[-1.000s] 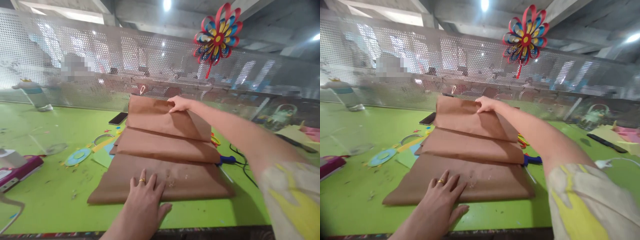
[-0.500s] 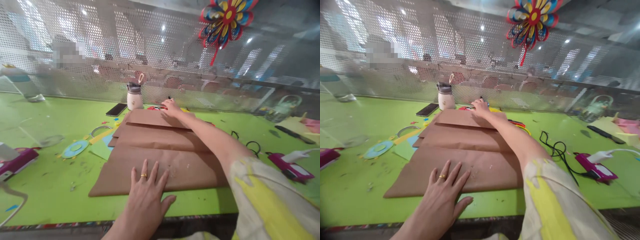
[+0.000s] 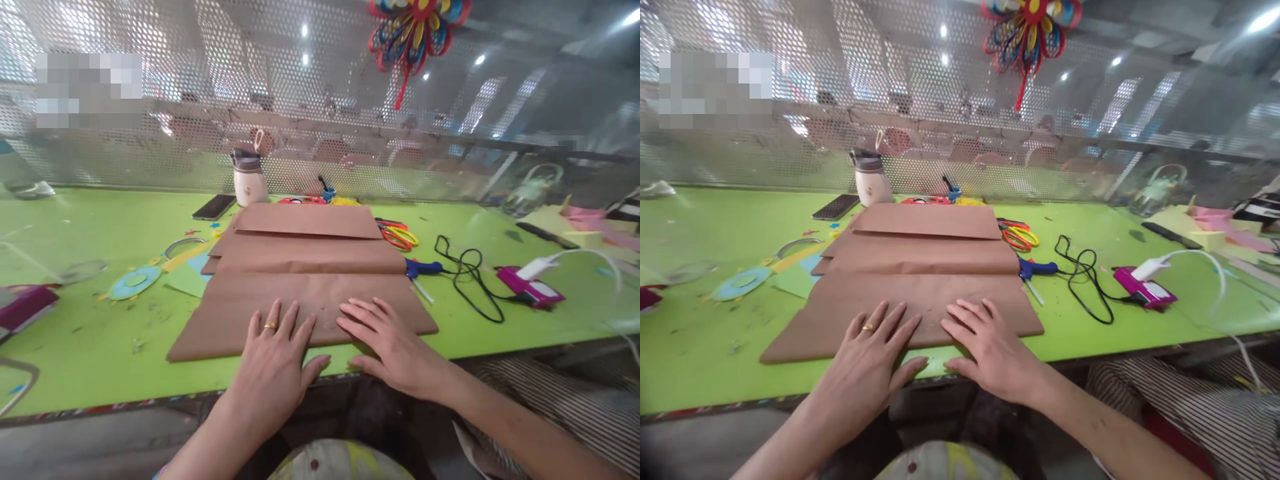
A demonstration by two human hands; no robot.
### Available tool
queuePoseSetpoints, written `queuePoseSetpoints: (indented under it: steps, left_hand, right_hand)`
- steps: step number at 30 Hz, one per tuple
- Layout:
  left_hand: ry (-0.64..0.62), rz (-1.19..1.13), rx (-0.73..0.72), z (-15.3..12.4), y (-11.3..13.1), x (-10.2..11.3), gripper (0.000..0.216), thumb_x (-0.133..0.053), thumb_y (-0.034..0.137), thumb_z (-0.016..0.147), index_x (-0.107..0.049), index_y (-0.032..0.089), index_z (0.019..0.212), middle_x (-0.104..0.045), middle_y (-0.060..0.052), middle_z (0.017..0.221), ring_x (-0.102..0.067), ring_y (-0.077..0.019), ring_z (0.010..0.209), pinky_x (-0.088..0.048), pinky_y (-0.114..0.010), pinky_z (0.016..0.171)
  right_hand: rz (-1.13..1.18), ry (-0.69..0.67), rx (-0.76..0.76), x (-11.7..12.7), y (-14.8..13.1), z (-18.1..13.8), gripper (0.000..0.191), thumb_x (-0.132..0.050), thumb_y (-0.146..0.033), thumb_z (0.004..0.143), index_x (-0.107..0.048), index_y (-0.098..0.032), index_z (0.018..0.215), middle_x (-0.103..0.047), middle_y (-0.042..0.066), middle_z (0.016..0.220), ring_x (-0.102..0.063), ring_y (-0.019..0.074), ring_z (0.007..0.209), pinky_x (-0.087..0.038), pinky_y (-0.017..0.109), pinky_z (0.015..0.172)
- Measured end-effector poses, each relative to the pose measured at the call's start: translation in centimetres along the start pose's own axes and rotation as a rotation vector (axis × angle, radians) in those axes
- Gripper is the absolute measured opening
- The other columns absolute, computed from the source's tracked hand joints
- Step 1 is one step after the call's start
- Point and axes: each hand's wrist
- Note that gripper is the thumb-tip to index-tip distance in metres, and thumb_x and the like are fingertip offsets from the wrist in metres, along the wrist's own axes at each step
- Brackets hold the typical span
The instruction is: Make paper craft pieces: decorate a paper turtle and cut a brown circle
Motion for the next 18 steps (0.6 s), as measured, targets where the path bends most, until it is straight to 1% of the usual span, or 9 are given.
queuePoseSetpoints:
  steps: [3, 8, 11, 18]
  left_hand:
    - [0.013, 0.022, -0.008, -0.9, 0.1, 0.1, 0.059, -0.055, 0.055, 0.094, -0.057, 0.021, 0.142, -0.053, -0.017, 0.149, -0.045, -0.0460, 0.138, -0.041, -0.067, 0.107]
    - [0.011, 0.022, -0.051, -1.7, -0.2, -0.1, 0.061, -0.050, 0.059, 0.095, -0.055, 0.023, 0.144, -0.050, -0.015, 0.152, -0.042, -0.0440, 0.141, -0.040, -0.065, 0.110]
    - [0.003, -0.001, -0.065, -1.8, -0.4, -0.2, 0.062, -0.046, 0.062, 0.096, -0.052, 0.026, 0.146, -0.049, -0.013, 0.154, -0.038, -0.0423, 0.144, -0.038, -0.066, 0.111]
    - [0.018, -0.043, -0.075, -1.9, -0.5, 0.0, 0.068, -0.046, 0.065, 0.094, -0.049, 0.023, 0.147, -0.045, -0.015, 0.156, -0.034, -0.0418, 0.147, -0.034, -0.067, 0.114]
  right_hand:
    - [0.017, 0.017, 0.006, -0.1, 0.0, 0.1, 0.053, -0.046, -0.048, 0.102, -0.048, -0.020, 0.147, -0.050, 0.010, 0.154, -0.039, 0.0303, 0.144, -0.030, 0.061, 0.118]
    - [0.009, 0.074, 0.001, -0.5, -0.6, -0.4, 0.050, -0.045, -0.045, 0.103, -0.054, -0.014, 0.142, -0.053, 0.013, 0.150, -0.043, 0.0297, 0.142, -0.035, 0.055, 0.116]
    - [-0.043, 0.103, -0.035, -0.8, -1.2, -0.8, 0.050, -0.044, -0.045, 0.103, -0.054, -0.015, 0.142, -0.051, 0.014, 0.152, -0.043, 0.0313, 0.142, -0.036, 0.057, 0.115]
    - [-0.163, 0.102, -0.076, -2.0, -1.8, -1.4, 0.057, -0.048, -0.045, 0.101, -0.047, -0.013, 0.148, -0.048, 0.015, 0.155, -0.041, 0.0339, 0.144, -0.039, 0.061, 0.111]
Point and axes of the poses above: each hand's wrist, its own z-axis towards the middle knuckle, its own x-axis out of the back of the hand, y = z × x
